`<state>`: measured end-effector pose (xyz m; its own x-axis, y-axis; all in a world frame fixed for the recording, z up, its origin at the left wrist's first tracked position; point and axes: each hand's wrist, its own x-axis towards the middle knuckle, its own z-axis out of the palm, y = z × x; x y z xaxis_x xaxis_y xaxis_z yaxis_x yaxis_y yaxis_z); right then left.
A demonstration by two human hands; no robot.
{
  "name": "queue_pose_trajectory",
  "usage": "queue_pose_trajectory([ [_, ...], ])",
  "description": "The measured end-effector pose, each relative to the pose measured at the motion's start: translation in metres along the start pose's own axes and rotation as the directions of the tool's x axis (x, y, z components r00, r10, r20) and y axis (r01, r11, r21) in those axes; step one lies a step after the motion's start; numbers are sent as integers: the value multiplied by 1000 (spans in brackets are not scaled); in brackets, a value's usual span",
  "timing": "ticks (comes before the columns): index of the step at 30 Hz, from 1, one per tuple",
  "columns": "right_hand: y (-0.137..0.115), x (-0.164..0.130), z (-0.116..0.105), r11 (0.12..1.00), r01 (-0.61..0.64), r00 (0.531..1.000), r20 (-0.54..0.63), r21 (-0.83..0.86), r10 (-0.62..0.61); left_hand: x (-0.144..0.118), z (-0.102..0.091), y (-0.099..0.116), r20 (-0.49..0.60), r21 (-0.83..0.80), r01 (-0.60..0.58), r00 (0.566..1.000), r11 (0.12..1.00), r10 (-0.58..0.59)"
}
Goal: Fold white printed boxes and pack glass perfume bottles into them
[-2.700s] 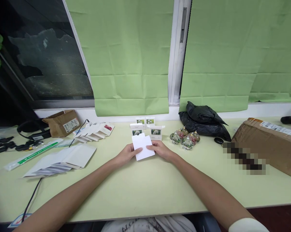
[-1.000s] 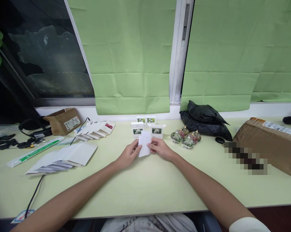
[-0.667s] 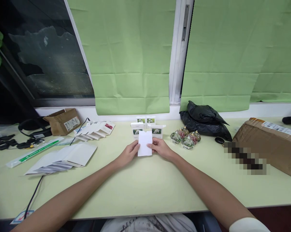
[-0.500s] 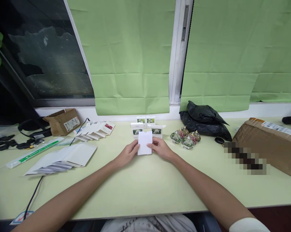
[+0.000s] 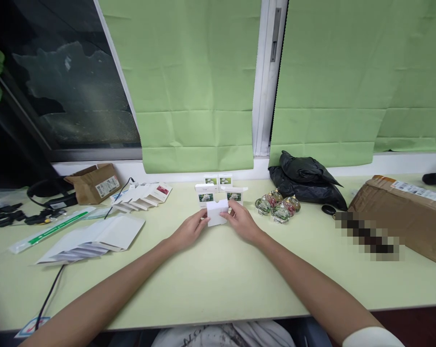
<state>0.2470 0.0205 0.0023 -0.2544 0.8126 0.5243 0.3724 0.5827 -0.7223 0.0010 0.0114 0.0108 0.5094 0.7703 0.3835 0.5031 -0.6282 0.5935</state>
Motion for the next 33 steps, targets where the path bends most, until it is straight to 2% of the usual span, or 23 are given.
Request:
queue_pose_trajectory([
  [5, 3, 1, 3, 998, -40, 999, -34, 42, 42, 1, -3, -2, -34, 45, -5, 999, 999, 6],
  [9, 5, 0, 5, 998, -49, 997, -58, 37, 51, 5, -9, -12, -195, 117, 83, 979, 990, -59],
  [11, 6, 1, 5, 998, -54, 996, -68, 36, 57, 7, -12, -21, -327, 117, 155, 939, 981, -109],
  [13, 7, 2, 5, 997, -63, 995, -79, 33, 65, 10, -13, -31, -460, 75, 217, 874, 973, -159],
  [15, 5, 2, 5, 997, -66, 994, -89, 32, 69, 12, -12, -40, -517, 15, 231, 834, 973, -190],
  [18, 0, 1, 4, 999, -35, 995, -91, 24, 37, 16, -9, -50, -435, -73, 206, 874, 976, -217],
  [20, -5, -1, 3, 1000, 30, 997, -69, -9, -31, 19, -8, -54, -360, -120, 200, 904, 972, -230],
  [23, -7, -2, 1, 984, 157, 987, -24, -82, -159, 23, -8, -59, -311, -158, 184, 923, 970, -225],
  [26, -5, -2, 2, 959, 239, 971, 15, -154, -240, 29, -7, -63, -322, -150, 167, 924, 975, -208],
  [33, 2, -2, 2, 920, 311, 949, 22, -239, -316, 36, -8, -74, -398, -60, 184, 897, 981, -193],
])
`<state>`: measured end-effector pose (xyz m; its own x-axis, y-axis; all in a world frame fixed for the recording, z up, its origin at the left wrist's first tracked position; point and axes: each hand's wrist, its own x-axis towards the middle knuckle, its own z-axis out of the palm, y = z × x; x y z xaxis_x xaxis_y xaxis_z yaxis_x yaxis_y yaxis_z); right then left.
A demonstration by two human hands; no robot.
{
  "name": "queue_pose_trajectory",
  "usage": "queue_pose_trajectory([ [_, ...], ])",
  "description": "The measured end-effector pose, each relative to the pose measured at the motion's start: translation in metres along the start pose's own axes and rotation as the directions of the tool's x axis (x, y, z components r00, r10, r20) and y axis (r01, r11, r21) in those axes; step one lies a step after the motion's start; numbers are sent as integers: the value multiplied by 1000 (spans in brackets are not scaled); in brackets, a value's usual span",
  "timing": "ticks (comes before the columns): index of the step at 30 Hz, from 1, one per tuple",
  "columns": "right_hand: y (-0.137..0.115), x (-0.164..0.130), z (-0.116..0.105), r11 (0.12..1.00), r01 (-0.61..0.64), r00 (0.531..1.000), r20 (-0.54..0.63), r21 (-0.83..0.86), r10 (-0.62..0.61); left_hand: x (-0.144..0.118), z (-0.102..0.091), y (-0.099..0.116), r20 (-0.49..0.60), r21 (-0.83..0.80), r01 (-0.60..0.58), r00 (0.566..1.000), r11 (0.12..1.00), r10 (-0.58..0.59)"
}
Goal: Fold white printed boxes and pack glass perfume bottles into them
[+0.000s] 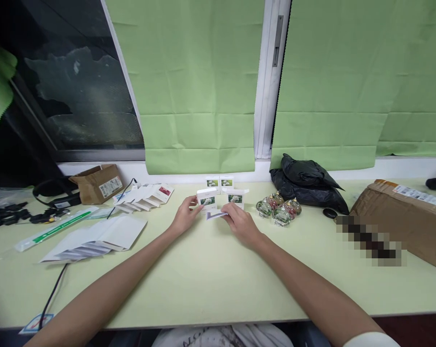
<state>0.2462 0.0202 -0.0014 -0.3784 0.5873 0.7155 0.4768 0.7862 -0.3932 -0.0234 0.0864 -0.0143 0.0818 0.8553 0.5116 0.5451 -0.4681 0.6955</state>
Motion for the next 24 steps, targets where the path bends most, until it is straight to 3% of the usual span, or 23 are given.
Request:
queue_pose_trajectory([
  [5, -2, 0, -2, 996, 85, 987, -142, 36, -79, -4, -13, 3, -25, 146, -109, 993, 983, 114],
  [9, -7, 1, -3, 988, 104, 964, -256, 112, -72, -9, -22, 12, 61, 250, -248, 969, 936, 240],
  [17, -17, 4, -3, 987, 110, 950, -305, 114, -71, -17, -24, 20, 258, 121, -403, 895, 907, 363],
  [24, -17, 4, 0, 988, 134, 953, -282, 76, -108, -20, -22, 20, 254, 117, -429, 885, 896, 390],
])
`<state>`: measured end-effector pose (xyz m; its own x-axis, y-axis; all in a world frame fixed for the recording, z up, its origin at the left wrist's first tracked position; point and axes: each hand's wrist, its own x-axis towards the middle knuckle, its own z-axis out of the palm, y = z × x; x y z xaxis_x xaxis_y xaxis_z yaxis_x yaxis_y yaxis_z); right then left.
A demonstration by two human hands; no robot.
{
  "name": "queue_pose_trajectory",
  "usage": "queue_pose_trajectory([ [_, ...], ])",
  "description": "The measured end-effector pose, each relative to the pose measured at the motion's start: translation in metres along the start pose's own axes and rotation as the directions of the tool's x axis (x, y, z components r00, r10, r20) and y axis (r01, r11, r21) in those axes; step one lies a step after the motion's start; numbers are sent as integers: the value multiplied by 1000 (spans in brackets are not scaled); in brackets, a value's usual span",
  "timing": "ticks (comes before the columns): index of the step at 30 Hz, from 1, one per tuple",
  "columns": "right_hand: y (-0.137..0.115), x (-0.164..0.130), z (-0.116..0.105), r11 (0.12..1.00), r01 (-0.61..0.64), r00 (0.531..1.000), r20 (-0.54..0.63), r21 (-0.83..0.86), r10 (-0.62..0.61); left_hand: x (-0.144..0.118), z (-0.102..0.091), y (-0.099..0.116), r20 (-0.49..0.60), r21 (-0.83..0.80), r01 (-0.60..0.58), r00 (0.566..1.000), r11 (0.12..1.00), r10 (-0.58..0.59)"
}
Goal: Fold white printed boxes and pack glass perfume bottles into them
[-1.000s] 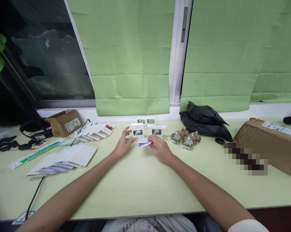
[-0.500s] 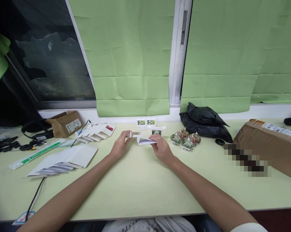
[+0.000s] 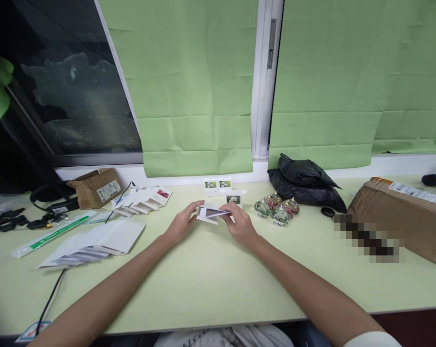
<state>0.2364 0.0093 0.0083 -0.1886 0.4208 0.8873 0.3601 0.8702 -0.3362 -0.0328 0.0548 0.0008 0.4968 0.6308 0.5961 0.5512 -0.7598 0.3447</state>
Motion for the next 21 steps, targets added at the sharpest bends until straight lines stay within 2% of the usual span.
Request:
queue_pose_trajectory([
  [4, 3, -1, -1, 985, 161, 985, 66, -60, -157, 0, 1, 2, -19, 36, 20, 1000, 999, -20],
  [8, 4, -3, 0, 977, 202, 976, 90, -63, -197, -1, 3, 3, -34, 63, 31, 999, 998, -29],
  [16, -4, -4, 3, 990, 142, 986, 87, -4, -141, -2, 4, 7, -25, 15, -12, 1000, 1000, 12],
  [21, -5, -3, 4, 1000, 1, 999, 40, 24, -2, -2, 3, 6, -35, -3, -12, 999, 1000, 12],
])
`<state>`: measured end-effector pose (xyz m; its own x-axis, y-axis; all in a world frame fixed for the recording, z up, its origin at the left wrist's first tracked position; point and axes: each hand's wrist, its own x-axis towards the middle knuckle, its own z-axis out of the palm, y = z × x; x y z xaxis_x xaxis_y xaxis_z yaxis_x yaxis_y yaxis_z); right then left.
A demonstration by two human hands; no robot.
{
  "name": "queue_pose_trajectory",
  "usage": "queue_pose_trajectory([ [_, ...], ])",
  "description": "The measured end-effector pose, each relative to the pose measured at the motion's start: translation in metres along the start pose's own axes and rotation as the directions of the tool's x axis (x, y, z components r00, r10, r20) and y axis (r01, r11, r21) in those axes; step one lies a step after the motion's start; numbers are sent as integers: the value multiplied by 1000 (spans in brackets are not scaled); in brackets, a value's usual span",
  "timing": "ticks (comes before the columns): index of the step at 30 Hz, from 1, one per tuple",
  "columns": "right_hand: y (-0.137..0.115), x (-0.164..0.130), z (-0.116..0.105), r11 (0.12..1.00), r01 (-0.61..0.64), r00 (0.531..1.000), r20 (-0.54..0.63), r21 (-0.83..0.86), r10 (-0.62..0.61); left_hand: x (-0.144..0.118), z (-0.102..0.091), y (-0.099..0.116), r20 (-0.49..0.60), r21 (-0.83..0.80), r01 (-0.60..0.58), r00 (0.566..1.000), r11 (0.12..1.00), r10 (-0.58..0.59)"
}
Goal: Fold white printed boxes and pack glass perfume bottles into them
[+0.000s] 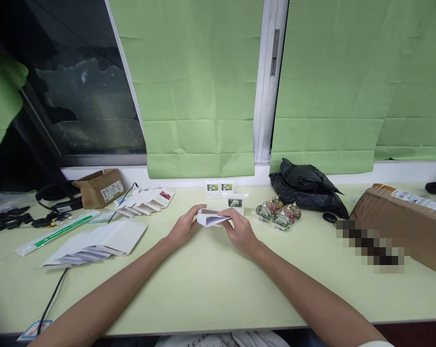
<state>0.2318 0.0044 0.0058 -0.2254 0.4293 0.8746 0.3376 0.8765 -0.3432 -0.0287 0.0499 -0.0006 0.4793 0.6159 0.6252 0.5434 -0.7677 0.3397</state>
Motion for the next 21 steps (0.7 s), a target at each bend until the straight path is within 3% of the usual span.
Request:
queue_pose_trajectory([
  [5, 4, 0, 2, 979, -197, 978, -56, 49, 200, 0, -2, -3, -22, -6, 11, 1000, 1000, -11],
  [16, -6, 1, 6, 944, -275, 958, -33, 182, 286, 1, 0, 5, 25, -8, -39, 999, 999, 39],
  [21, 2, 1, 4, 932, -319, 943, -42, 174, 331, 0, 1, 0, -2, -14, 44, 999, 999, -44],
])
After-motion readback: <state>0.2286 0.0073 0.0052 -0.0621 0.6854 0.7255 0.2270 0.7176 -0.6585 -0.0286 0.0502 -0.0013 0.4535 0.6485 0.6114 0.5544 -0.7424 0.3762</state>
